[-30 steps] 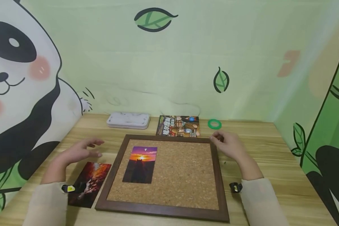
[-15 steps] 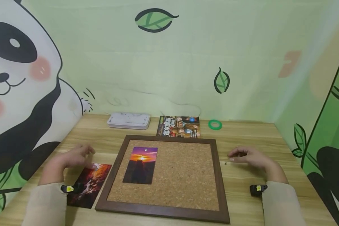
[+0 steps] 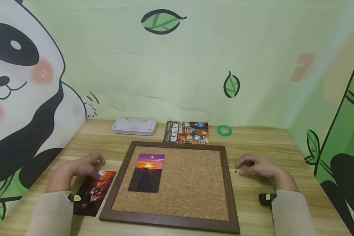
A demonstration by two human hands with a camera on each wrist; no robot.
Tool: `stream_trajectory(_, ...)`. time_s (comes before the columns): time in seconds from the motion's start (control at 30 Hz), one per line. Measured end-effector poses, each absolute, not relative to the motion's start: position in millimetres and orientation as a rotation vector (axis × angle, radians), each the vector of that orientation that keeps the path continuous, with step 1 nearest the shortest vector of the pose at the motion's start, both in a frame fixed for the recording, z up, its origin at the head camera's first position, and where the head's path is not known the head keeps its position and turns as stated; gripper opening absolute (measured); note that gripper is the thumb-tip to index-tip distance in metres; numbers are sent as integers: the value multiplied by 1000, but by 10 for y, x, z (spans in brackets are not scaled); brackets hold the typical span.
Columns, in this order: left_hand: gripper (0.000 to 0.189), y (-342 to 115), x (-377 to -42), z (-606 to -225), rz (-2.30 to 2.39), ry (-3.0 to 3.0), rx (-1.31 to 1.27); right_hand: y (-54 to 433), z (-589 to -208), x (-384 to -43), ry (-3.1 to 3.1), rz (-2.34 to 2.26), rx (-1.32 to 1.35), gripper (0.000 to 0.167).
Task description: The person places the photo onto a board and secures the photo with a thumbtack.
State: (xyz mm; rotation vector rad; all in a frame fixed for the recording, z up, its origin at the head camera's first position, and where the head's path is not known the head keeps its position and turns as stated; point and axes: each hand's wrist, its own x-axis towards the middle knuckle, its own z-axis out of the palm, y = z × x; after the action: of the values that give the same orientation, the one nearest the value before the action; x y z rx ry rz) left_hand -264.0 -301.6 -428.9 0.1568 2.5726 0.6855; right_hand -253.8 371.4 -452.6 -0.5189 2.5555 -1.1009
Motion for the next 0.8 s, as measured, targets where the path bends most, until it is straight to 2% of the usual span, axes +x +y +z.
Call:
stream_trajectory(0.53, 47, -3043, -2636, -4252, 649, 2635, 173, 3667, -4575, -2572, 2552, -1075, -607, 12)
stream_trajectory(0.8, 63, -3123, -2728, -4370, 620, 2649, 118, 3646, -4560, -2576, 2574, -1069, -571, 13)
